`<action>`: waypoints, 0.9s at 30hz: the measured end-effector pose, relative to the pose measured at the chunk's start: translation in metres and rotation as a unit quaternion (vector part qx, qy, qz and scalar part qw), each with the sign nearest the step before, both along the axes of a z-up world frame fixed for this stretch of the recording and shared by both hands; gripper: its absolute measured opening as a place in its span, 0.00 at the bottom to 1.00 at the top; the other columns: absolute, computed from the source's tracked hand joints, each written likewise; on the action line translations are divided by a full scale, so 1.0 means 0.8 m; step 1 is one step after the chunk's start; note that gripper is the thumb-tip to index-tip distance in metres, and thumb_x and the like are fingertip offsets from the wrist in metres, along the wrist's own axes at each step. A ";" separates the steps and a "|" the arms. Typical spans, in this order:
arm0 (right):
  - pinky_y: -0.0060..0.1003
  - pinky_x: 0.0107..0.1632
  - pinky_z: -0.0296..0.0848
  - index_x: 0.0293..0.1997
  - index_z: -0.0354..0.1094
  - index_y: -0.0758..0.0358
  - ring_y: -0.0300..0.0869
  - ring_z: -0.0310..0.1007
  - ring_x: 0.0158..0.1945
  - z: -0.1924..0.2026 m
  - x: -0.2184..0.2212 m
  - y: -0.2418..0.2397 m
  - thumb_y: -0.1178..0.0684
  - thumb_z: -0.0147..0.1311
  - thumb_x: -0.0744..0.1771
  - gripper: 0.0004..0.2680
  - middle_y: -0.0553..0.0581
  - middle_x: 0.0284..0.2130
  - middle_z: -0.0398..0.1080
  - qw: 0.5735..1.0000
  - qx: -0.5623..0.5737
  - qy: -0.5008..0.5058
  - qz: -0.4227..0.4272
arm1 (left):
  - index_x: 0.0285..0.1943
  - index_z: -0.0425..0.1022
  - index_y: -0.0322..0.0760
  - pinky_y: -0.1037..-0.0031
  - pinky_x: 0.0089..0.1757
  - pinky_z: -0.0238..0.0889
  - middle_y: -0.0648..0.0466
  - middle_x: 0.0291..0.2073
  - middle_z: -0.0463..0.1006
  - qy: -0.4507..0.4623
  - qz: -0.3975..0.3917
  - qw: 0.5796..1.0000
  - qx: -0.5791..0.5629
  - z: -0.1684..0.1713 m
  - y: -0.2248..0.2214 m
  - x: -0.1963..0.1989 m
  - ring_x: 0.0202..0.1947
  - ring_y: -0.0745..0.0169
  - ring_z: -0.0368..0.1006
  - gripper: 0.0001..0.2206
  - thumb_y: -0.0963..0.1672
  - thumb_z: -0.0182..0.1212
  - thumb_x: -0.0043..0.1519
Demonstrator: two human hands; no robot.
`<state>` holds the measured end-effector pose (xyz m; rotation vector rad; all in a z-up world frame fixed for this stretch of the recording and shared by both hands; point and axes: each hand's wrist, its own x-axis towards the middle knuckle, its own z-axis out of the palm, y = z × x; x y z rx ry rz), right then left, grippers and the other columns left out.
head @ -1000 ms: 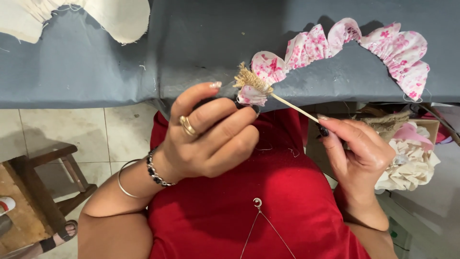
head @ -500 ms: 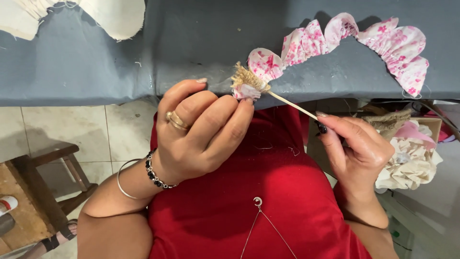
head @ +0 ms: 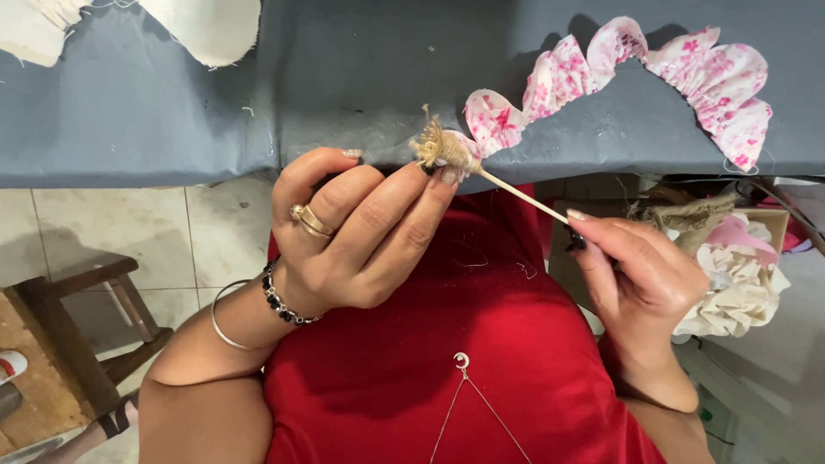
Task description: Assembling a decorative fabric flower by applying glue and folding fabric petals.
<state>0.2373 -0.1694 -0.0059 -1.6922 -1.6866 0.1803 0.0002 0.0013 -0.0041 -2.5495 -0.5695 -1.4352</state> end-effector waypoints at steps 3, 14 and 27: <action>0.39 0.51 0.79 0.49 0.75 0.76 0.52 0.80 0.43 -0.001 -0.002 0.000 0.73 0.59 0.69 0.06 0.71 0.42 0.77 1.000 -0.012 0.002 -0.005 | 0.39 0.85 0.41 0.67 0.40 0.69 0.55 0.38 0.79 -0.019 -0.006 1.000 0.019 -0.005 0.004 0.001 0.35 0.62 0.67 0.06 0.38 0.64 0.65; 0.38 0.48 0.78 0.49 0.76 0.76 0.51 0.79 0.41 -0.009 -0.002 -0.004 0.72 0.59 0.69 0.05 0.70 0.41 0.77 0.999 -0.027 -0.003 -0.024 | 0.42 0.82 0.41 0.68 0.43 0.66 0.57 0.37 0.79 0.005 -0.030 0.999 0.034 -0.005 0.006 -0.008 0.33 0.64 0.69 0.08 0.39 0.57 0.67; 0.40 0.47 0.77 0.48 0.76 0.76 0.52 0.79 0.40 -0.010 -0.001 0.000 0.71 0.58 0.70 0.04 0.69 0.41 0.78 0.999 -0.025 -0.015 -0.014 | 0.38 0.80 0.42 0.68 0.39 0.61 0.60 0.37 0.75 0.000 -0.015 1.000 -0.013 -0.001 -0.002 0.002 0.34 0.63 0.64 0.09 0.36 0.56 0.65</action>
